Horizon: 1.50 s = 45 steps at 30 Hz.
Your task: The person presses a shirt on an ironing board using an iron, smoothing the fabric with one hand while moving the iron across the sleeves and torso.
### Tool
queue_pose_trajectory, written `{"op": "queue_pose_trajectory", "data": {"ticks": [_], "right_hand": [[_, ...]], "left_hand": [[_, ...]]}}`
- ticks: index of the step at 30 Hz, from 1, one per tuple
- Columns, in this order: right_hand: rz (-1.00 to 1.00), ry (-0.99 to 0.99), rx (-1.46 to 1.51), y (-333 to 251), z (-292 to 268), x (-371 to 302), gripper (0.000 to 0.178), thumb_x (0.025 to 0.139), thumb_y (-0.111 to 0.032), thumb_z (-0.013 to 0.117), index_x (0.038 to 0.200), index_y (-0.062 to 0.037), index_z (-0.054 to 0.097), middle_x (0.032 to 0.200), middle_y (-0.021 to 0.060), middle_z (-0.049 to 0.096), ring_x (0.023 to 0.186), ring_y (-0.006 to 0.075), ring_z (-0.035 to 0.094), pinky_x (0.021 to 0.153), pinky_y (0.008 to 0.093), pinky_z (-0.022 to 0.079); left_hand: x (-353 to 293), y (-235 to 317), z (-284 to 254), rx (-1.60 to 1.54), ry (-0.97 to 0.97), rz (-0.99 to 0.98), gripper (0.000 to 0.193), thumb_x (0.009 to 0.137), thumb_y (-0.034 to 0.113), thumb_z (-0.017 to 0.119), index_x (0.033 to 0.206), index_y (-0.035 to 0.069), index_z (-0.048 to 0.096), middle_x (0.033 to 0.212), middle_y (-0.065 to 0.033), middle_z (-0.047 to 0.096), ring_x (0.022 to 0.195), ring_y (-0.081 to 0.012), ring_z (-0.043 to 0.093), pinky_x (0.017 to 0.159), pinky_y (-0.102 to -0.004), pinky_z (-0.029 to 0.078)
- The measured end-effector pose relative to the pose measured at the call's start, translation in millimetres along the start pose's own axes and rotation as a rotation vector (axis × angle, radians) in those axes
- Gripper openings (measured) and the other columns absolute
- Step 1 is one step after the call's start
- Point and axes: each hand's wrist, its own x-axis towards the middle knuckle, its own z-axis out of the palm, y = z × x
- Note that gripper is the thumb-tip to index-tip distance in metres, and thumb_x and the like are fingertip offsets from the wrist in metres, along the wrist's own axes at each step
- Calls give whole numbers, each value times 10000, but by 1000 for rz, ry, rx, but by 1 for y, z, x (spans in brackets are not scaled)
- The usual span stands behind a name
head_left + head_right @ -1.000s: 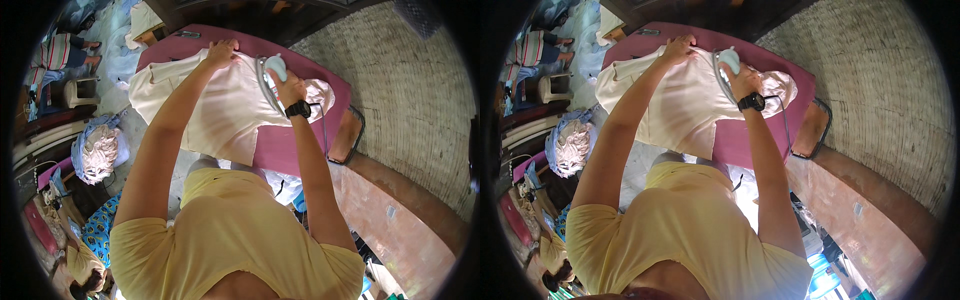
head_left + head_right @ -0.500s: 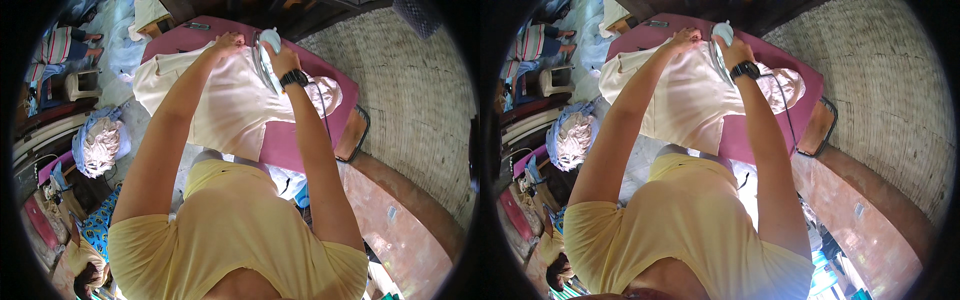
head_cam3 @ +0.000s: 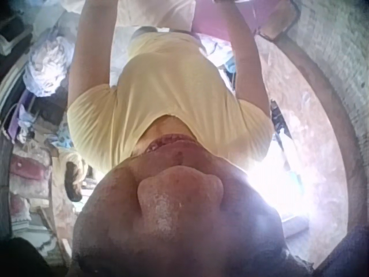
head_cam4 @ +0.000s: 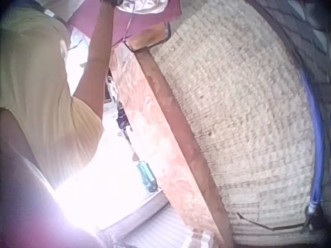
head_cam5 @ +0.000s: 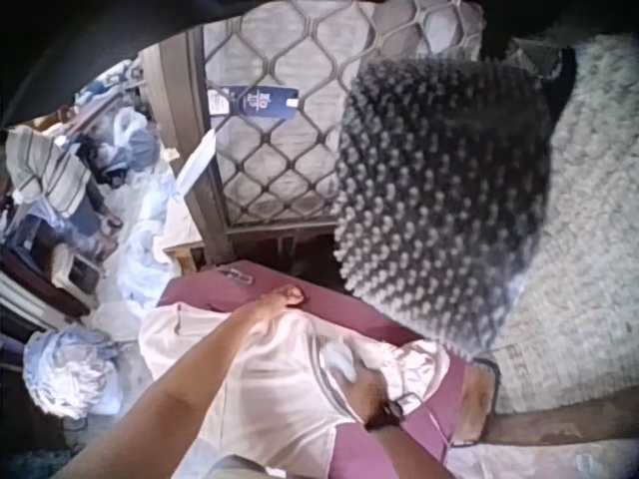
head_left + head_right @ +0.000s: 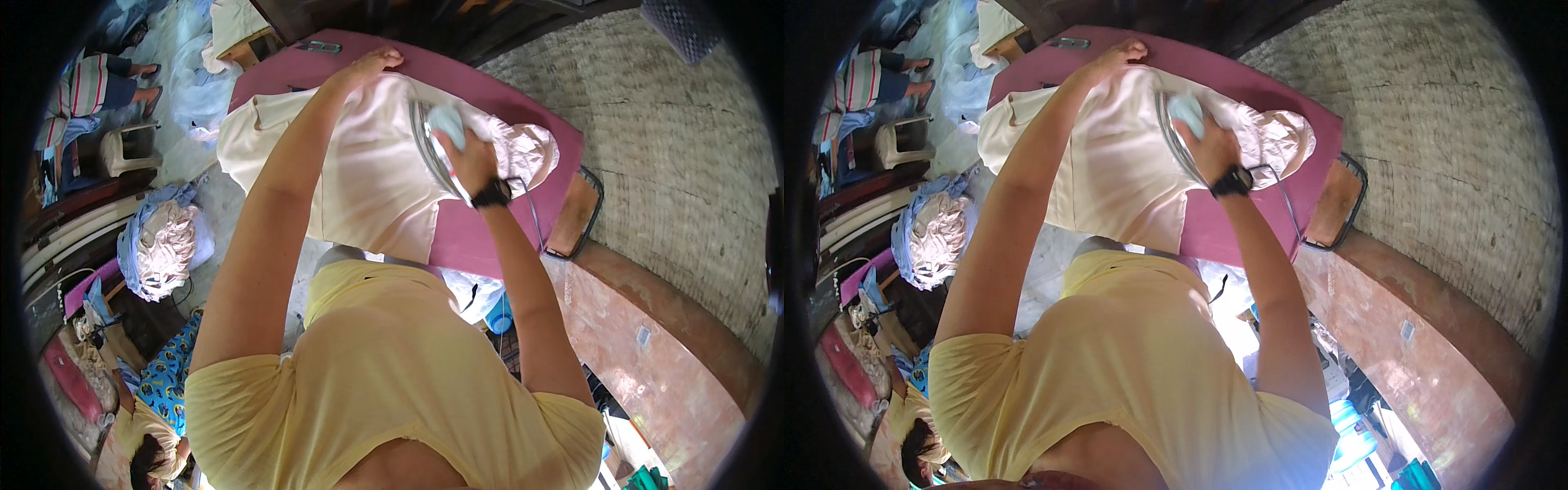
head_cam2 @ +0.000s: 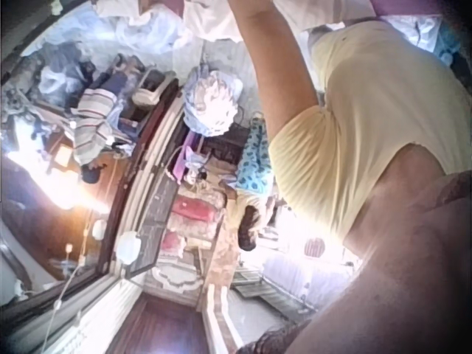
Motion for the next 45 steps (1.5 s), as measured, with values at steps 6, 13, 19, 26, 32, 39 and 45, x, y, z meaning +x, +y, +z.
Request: {"op": "queue_pose_trajectory", "data": {"ticks": [6, 13, 19, 26, 32, 39, 45], "right_hand": [[308, 149, 175, -41, 16, 112, 810, 829, -740, 492, 913, 42, 685, 893, 307, 667, 935, 470, 649, 847, 526, 521], [31, -205, 118, 18, -5, -7, 608, 852, -596, 599, 1125, -54, 640, 918, 245, 684, 887, 431, 657, 787, 500, 530], [-180, -246, -64, 102, -54, -94, 603, 783, -604, 673, 866, -7, 648, 757, 218, 681, 714, 372, 684, 680, 453, 564], [83, -120, 181, -11, 0, -2, 652, 881, -607, 548, 1115, -5, 634, 1025, 263, 667, 959, 424, 638, 866, 495, 491], [197, 22, 194, -36, 15, 97, 739, 861, -676, 503, 1019, 30, 654, 913, 302, 663, 961, 460, 636, 840, 506, 506], [175, -49, -50, 60, -32, -43, 656, 850, -650, 562, 985, -18, 676, 843, 241, 689, 849, 427, 671, 775, 506, 535], [457, 204, 10, 105, -35, -74, 679, 846, -669, 558, 897, 1, 658, 754, 238, 678, 780, 440, 673, 682, 516, 552]], "left_hand": [[19, -3, 6, -234, 122, -222, 430, 972, 384, 510, 1194, 25, 595, 1293, -143, 523, 1245, -313, 456, 1047, -378, 364], [9, 3, 12, 525, -95, -51, 318, 824, 533, 670, 1021, 286, 708, 1268, -47, 469, 1286, -205, 369, 1070, -580, 284], [-4, 14, 0, 320, -45, -34, 339, 766, 454, 768, 972, 187, 732, 1252, -100, 463, 1228, -250, 412, 1049, -416, 361], [-5, 7, -9, -116, 52, -128, 445, 915, 414, 581, 1244, 114, 581, 1177, -89, 515, 999, -187, 468, 900, -302, 414], [6, -4, 0, -178, 193, -164, 497, 932, 498, 530, 1249, 119, 583, 1108, -54, 548, 857, -159, 467, 863, -302, 417], [-1, -7, 9, 387, 91, 64, 326, 741, 434, 795, 964, 204, 730, 1121, -52, 461, 1098, -213, 517, 998, -347, 418], [15, -28, 5, 288, 126, 112, 262, 703, 384, 834, 896, 231, 744, 1105, -68, 448, 1071, -221, 512, 970, -341, 430]]}}
